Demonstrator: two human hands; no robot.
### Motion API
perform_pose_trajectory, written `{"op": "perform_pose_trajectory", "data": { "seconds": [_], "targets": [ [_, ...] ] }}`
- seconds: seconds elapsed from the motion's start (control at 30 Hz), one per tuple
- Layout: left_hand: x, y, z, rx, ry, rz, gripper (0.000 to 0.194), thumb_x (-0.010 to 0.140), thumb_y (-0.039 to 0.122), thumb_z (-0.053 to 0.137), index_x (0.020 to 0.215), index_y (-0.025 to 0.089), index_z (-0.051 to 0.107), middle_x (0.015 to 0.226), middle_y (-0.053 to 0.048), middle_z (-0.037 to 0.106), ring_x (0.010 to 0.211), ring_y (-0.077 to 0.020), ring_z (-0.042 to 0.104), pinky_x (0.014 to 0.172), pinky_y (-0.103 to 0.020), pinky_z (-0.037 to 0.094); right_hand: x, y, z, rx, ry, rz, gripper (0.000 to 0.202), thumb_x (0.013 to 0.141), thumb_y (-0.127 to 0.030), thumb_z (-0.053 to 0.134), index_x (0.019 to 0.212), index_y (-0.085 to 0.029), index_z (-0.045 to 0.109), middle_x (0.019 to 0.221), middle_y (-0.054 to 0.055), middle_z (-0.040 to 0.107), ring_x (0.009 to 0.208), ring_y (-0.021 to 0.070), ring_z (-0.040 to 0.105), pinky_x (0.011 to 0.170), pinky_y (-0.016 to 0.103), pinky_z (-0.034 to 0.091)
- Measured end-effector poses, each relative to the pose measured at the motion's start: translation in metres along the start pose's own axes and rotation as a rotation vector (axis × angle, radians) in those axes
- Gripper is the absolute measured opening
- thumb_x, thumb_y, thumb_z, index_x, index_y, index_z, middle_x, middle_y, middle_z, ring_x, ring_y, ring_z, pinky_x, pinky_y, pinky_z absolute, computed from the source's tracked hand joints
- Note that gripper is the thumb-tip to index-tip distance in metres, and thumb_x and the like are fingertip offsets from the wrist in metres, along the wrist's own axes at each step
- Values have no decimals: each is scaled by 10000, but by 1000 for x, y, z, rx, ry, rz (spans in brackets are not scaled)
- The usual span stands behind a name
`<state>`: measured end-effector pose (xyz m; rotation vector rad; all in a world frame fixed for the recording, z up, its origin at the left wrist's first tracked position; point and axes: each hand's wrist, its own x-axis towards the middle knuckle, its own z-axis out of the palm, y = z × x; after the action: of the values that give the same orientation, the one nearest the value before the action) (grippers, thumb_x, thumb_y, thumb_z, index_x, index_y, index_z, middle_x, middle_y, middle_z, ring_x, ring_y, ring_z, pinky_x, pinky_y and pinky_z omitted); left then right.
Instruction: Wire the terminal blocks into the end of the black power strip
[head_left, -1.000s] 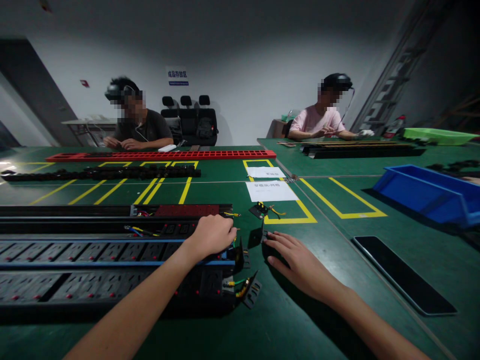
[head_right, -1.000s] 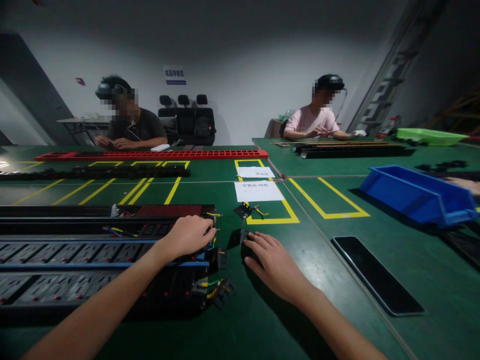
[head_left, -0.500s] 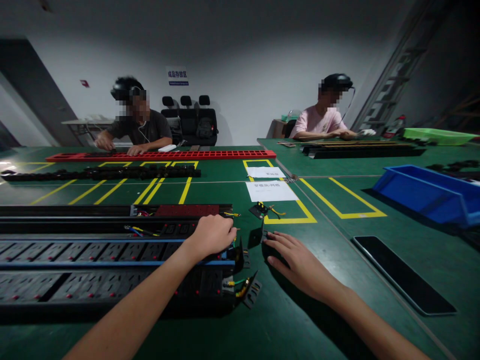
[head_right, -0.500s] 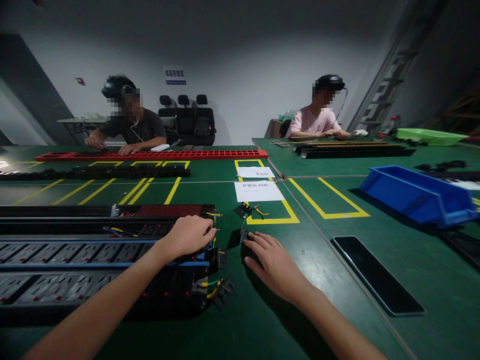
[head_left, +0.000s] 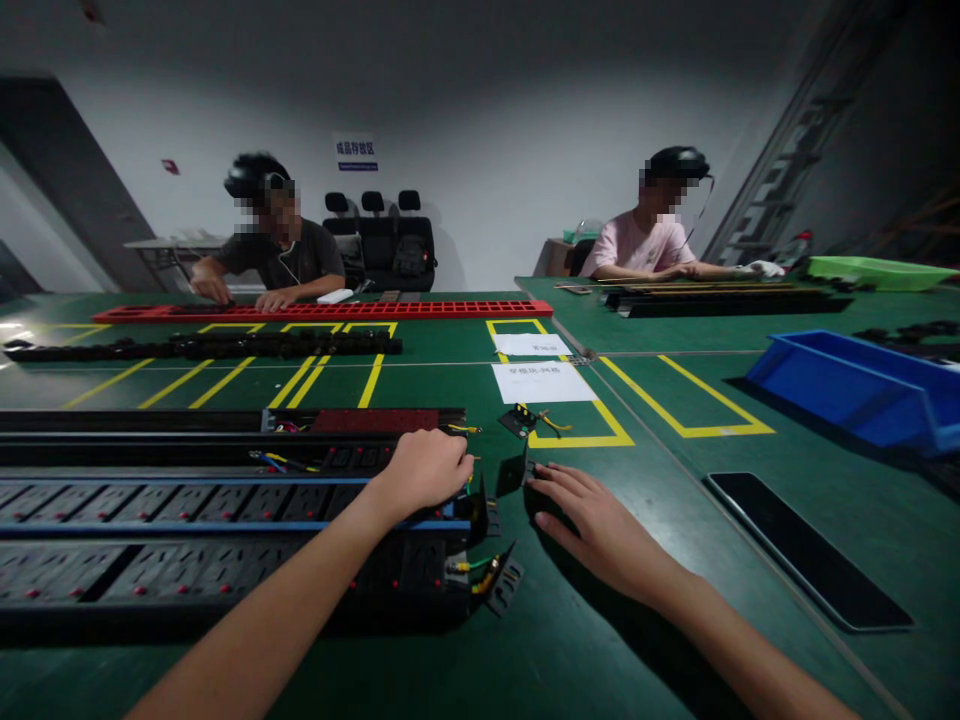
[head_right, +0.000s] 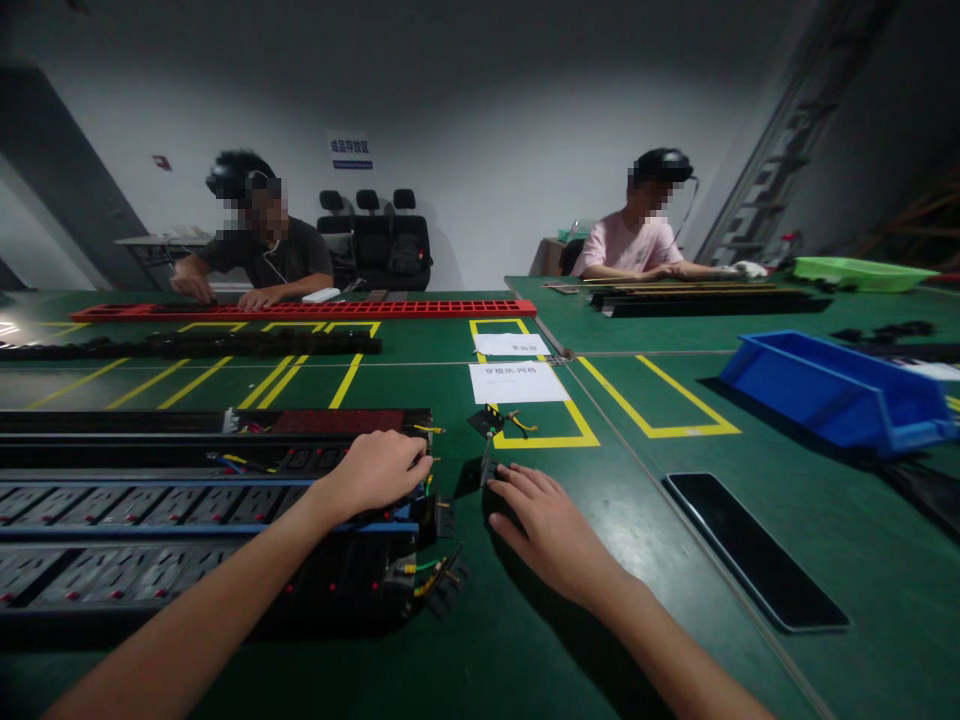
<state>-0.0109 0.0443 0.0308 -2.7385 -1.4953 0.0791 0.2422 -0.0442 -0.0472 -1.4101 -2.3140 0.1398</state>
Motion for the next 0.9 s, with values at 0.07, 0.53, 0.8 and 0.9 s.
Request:
{"op": "perform_pose_trajectory", "data": {
  "seconds": [0.07, 0.53, 0.8, 0.9],
  "targets": [
    [0, 0, 0, 0, 0, -1, 385, 1008, 384, 411, 929, 180, 728, 902, -147, 758, 864, -321, 734, 766, -443, 551, 0, 0, 0, -3, -2, 1, 380, 1017, -325, 558, 1366, -207, 652, 1444, 124, 635, 1356, 321, 562, 1130, 546, 476],
    [0, -1, 1, 4, 7, 4, 385, 1005, 380, 407, 924, 184, 728, 897, -146, 762, 857, -331, 735, 743, -441, 543, -1, 2, 1, -1, 5, -3, 381, 1018, -325, 562, 1367, -200, 651, 1446, 125, 634, 1354, 320, 562, 1132, 546, 474],
    [0, -1, 1, -2, 3, -7, 391, 1003, 394, 411, 924, 181, 729, 906, -156, 757, 843, -318, 730, 750, -435, 534, -1, 0, 1, -2, 3, 5, 380, 1013, -321, 565, 1365, -206, 652, 1443, 122, 637, 1355, 314, 562, 1127, 543, 481],
    [0, -1, 1, 1, 1, -3, 396, 1006, 399, 409, 922, 180, 727, 901, -152, 757, 844, -317, 732, 752, -435, 540, 0, 0, 1, 7, 9, 5, 376, 1010, -318, 569, 1361, -213, 657, 1439, 121, 640, 1352, 316, 566, 1125, 547, 482]
  ]
}}
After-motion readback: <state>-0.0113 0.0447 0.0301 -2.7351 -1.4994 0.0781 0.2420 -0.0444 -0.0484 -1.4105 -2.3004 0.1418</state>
